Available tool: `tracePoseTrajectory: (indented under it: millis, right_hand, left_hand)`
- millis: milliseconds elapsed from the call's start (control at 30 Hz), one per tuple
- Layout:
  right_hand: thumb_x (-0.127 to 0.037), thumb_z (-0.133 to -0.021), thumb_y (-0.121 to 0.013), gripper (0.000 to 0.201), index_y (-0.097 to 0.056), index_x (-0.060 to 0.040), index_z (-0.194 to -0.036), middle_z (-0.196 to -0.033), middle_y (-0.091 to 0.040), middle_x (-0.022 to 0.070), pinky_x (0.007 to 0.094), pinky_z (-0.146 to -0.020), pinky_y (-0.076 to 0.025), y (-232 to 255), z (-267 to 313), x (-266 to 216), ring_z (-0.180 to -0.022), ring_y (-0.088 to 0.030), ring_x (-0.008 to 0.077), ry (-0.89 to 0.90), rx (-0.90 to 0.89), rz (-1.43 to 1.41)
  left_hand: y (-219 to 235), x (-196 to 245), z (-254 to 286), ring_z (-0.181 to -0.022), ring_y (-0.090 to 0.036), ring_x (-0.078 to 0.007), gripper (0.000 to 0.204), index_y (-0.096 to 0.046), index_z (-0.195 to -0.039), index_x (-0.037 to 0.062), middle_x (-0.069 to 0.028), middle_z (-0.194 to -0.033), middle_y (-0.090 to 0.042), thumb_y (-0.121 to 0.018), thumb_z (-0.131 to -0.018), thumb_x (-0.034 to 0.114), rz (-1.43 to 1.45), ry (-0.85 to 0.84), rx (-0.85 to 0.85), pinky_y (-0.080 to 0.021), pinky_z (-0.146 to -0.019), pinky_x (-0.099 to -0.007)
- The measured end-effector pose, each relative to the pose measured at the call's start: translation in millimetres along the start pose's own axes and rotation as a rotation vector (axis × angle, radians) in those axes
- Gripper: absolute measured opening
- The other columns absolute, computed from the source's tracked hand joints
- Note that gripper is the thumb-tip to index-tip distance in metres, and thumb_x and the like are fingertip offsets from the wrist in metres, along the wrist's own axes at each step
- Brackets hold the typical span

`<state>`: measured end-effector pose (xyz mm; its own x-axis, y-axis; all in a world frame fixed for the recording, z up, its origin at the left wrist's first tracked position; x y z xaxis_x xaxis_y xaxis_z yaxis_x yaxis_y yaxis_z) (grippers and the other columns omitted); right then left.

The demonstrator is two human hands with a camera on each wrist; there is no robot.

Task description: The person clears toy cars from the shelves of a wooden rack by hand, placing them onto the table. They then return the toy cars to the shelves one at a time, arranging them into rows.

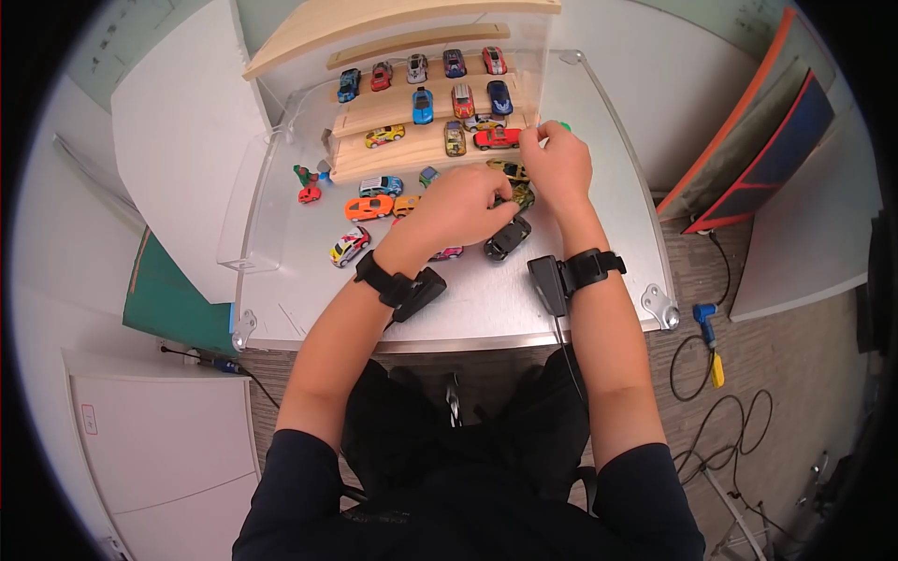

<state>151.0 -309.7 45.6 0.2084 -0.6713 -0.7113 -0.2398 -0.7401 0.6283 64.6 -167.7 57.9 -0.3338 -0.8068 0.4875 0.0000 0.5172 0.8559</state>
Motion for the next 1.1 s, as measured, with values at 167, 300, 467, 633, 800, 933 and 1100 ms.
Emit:
tracePoseTrajectory:
  millis: [167, 300, 467, 633, 800, 933, 1100]
  right_hand:
    - [-0.036, -0.087, -0.057, 0.034, -0.072, -0.0046, -0.086, -0.078, -0.071, 0.0189, 0.0472, -0.07, -0.054, 0.6, 1.2, -1.5, -0.076, -0.069, 0.0379, -0.003, -0.005, 0.003]
    - [-0.036, -0.087, -0.057, 0.035, -0.072, -0.0041, -0.086, -0.077, -0.071, 0.0193, 0.0471, -0.07, -0.055, 1.7, 1.6, -2.4, -0.076, -0.069, 0.0381, -0.011, -0.006, 0.001]
    - [-0.036, -0.087, -0.057, 0.035, -0.072, -0.0037, -0.086, -0.077, -0.07, 0.0199, 0.0473, -0.07, -0.055, 0.2, 0.6, -0.3, -0.076, -0.069, 0.0384, -0.004, 0.002, 0.002]
    - [-0.035, -0.088, -0.057, 0.035, -0.072, -0.0035, -0.086, -0.077, -0.07, 0.0199, 0.0476, -0.07, -0.054, 0.0, 1.8, -1.1, -0.076, -0.069, 0.0385, 0.024, 0.026, -0.005]
    - [-0.035, -0.087, -0.057, 0.035, -0.071, -0.0034, -0.085, -0.077, -0.07, 0.0199, 0.0476, -0.07, -0.054, -0.2, 1.3, -0.3, -0.076, -0.069, 0.0385, 0.026, 0.017, -0.006]
    - [-0.035, -0.087, -0.057, 0.035, -0.071, -0.0033, -0.085, -0.077, -0.07, 0.02, 0.0475, -0.07, -0.054, 0.7, 1.9, -2.0, -0.076, -0.069, 0.0387, 0.026, 0.012, 0.0]
    - [-0.035, -0.087, -0.058, 0.034, -0.071, -0.0032, -0.084, -0.077, -0.07, 0.0202, 0.0477, -0.07, -0.054, 0.8, 1.9, -1.8, -0.076, -0.069, 0.039, 0.007, 0.004, -0.005]
  left_hand:
    - [3.9, 21.1, 14.0, -0.087, -0.063, -0.0312, 0.039, -0.065, -0.09, 0.0057, -0.0126, -0.089, -0.064, -0.079, -0.075, 0.039, -0.072, 0.01, -0.131, -0.05, -0.075, -0.0419]
    - [-5.1, 22.2, 19.5, -0.088, -0.064, -0.0325, 0.042, -0.063, -0.094, 0.0062, -0.0131, -0.089, -0.064, -0.08, -0.073, 0.038, -0.147, -0.038, -0.123, -0.051, -0.076, -0.0428]
    - [-5.9, 22.4, 23.3, -0.087, -0.066, -0.0332, 0.037, -0.063, -0.1, 0.0069, -0.0134, -0.091, -0.065, -0.076, -0.074, 0.029, -0.163, -0.029, -0.122, -0.052, -0.076, -0.044]
    - [-5.2, 21.8, 24.4, -0.084, -0.066, -0.0315, 0.021, -0.067, -0.094, 0.0059, -0.0128, -0.09, -0.065, -0.066, -0.081, 0.022, -0.159, -0.051, -0.074, -0.052, -0.074, -0.0443]
    - [-4.6, 11.2, 21.2, -0.081, -0.066, -0.0319, 0.019, -0.068, -0.086, 0.0031, -0.0141, -0.083, -0.066, -0.062, -0.085, 0.021, -0.038, -0.082, -0.046, -0.052, -0.071, -0.0429]
    - [-6.6, -0.6, 18.0, -0.074, -0.066, -0.032, 0.02, -0.069, -0.088, 0.0026, -0.0139, -0.077, -0.068, -0.061, -0.087, 0.02, 0.087, 0.039, -0.16, -0.051, -0.067, -0.0411]
    - [-5.0, -11.8, 15.2, -0.065, -0.065, -0.0288, 0.019, -0.071, -0.092, 0.0037, -0.0122, -0.07, -0.066, -0.063, -0.087, 0.02, 0.122, 0.168, -0.166, -0.05, -0.063, -0.0402]
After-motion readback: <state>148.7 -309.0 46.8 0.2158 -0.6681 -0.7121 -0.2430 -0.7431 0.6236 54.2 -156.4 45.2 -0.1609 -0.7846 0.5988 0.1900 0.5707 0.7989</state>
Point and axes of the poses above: each hand's wrist, its own z-axis away from the middle knuckle, its own y-axis out of the back of the hand, x = y × z, the point moved 4 cm from there along -z, towards the middle knuckle
